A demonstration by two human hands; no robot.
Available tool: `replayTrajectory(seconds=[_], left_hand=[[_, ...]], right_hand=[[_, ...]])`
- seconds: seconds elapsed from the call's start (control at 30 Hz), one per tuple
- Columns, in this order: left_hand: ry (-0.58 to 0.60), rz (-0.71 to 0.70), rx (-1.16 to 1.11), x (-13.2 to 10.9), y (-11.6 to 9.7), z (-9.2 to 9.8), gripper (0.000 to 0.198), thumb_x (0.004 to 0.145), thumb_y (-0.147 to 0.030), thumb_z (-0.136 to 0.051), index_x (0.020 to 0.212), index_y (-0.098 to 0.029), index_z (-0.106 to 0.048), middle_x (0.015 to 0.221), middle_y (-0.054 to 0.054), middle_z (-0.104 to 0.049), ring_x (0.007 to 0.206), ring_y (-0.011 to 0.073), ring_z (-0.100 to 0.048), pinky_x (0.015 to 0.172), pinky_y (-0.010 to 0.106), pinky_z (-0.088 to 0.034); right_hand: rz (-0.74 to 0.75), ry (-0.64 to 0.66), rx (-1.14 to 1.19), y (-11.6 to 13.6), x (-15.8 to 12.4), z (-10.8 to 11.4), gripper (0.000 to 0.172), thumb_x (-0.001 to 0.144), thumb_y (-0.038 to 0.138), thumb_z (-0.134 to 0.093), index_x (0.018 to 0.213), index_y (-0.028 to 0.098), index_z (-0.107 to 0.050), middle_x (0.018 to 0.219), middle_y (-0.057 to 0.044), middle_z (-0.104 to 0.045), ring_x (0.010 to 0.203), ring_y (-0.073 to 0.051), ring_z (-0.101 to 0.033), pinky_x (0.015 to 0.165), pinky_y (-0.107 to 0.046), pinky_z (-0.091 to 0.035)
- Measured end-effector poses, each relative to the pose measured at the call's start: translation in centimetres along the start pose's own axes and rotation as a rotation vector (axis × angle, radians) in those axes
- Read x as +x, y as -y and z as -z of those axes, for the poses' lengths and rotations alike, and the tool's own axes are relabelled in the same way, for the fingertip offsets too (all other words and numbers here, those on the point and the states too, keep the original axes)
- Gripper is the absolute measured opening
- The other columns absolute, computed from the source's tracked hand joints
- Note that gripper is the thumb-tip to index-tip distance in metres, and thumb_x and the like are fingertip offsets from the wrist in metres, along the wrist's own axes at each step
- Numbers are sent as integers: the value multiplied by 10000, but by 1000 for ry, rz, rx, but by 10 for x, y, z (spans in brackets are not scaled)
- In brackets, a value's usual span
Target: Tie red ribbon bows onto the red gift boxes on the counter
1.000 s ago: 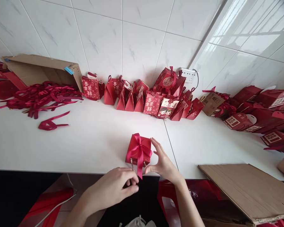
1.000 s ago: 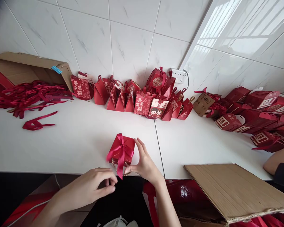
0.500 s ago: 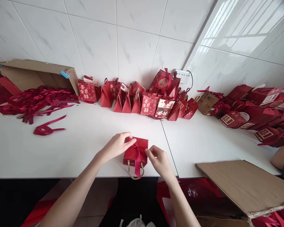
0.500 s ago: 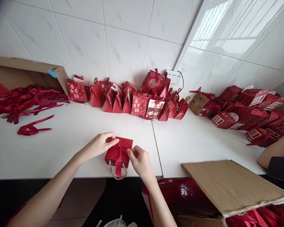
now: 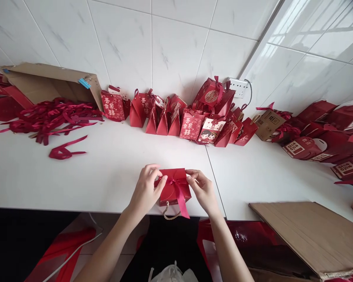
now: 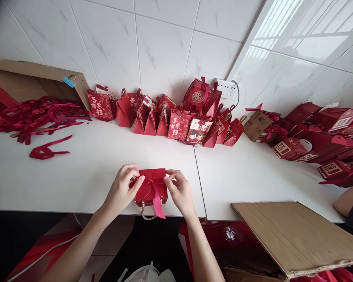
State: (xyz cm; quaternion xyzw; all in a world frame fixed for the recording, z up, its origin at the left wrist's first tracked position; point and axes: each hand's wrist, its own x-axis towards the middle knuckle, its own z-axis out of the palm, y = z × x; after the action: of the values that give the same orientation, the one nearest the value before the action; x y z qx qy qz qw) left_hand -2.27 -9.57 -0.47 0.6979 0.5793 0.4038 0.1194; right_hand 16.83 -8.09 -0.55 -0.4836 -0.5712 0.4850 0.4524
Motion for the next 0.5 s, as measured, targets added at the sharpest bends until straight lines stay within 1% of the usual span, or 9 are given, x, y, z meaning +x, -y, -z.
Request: replayTrajectory(seconds=[0.03, 0.07, 0.1, 0.17, 0.23, 0.27, 0.33, 0.4, 0.5], left_hand=[[35, -20, -10, 3, 2, 1, 218, 899, -336, -426, 731, -203, -470, 1119, 90, -578, 1006, 211, -583, 774, 302, -489], [89, -23, -33, 6, 4, 3, 219, 902, -344, -421, 742, -204, -474, 1156, 85, -578, 1027, 209, -579, 782, 298, -488], [152, -9, -58, 8, 4, 5, 217, 904, -358, -417, 760, -208, -479, 1123, 69, -600, 976, 193, -597, 749, 282, -490], [263, 50, -83, 11, 3, 10, 223, 903, -392, -420, 777, -218, -480, 866, 8, -635, 715, 140, -598, 609, 244, -462], [327, 108, -74, 10, -1, 13, 254, 895, -417, -426, 736, -222, -458, 638, -46, -550, 519, 109, -497, 507, 227, -397], [339, 128, -73, 8, -4, 13, 275, 892, -423, -428, 707, -220, -440, 586, -57, -510, 482, 102, -459, 484, 223, -372], [334, 160, -94, 2, -10, 13, 297, 885, -426, -431, 675, -216, -419, 542, -63, -473, 460, 96, -439, 466, 215, -349], [296, 198, -113, -7, -16, 10, 298, 874, -432, -440, 669, -216, -422, 520, -65, -462, 444, 96, -447, 455, 212, -344], [227, 281, -147, -20, -24, 3, 306, 871, -443, -434, 663, -220, -401, 457, -83, -415, 352, 89, -439, 404, 209, -331]], right_hand=[[-9, 3, -1, -1, -1, 1, 333, 829, 480, -567, 666, 195, -513, 1110, -110, -605, 1075, -229, -579, 859, -355, -510], [-13, 2, -8, -1, -2, 2, 334, 829, 480, -565, 663, 195, -513, 1123, -111, -598, 1084, -230, -576, 858, -352, -513], [-13, -7, -28, -1, -3, 2, 332, 831, 477, -561, 662, 195, -514, 1135, -113, -588, 1101, -230, -567, 859, -349, -515], [-7, -46, -106, -1, -8, 4, 318, 835, 464, -555, 667, 196, -520, 1154, -114, -566, 1124, -231, -551, 851, -342, -522], [-3, -90, -198, 1, -15, 6, 298, 842, 448, -544, 682, 198, -523, 1152, -114, -555, 1107, -230, -557, 814, -337, -536], [-4, -106, -236, 2, -19, 7, 284, 846, 441, -537, 697, 200, -527, 1144, -114, -556, 1090, -230, -565, 784, -331, -545], [-10, -128, -295, 4, -27, 9, 257, 859, 431, -516, 741, 204, -538, 1115, -116, -566, 1060, -233, -578, 703, -311, -557], [-9, -150, -344, 6, -36, 8, 239, 875, 422, -489, 785, 206, -542, 1085, -119, -576, 1021, -233, -595, 612, -281, -549], [41, -238, -440, 7, -48, 4, 223, 887, 394, -472, 787, 202, -522, 1093, -127, -570, 908, -210, -627, 550, -263, -530]])
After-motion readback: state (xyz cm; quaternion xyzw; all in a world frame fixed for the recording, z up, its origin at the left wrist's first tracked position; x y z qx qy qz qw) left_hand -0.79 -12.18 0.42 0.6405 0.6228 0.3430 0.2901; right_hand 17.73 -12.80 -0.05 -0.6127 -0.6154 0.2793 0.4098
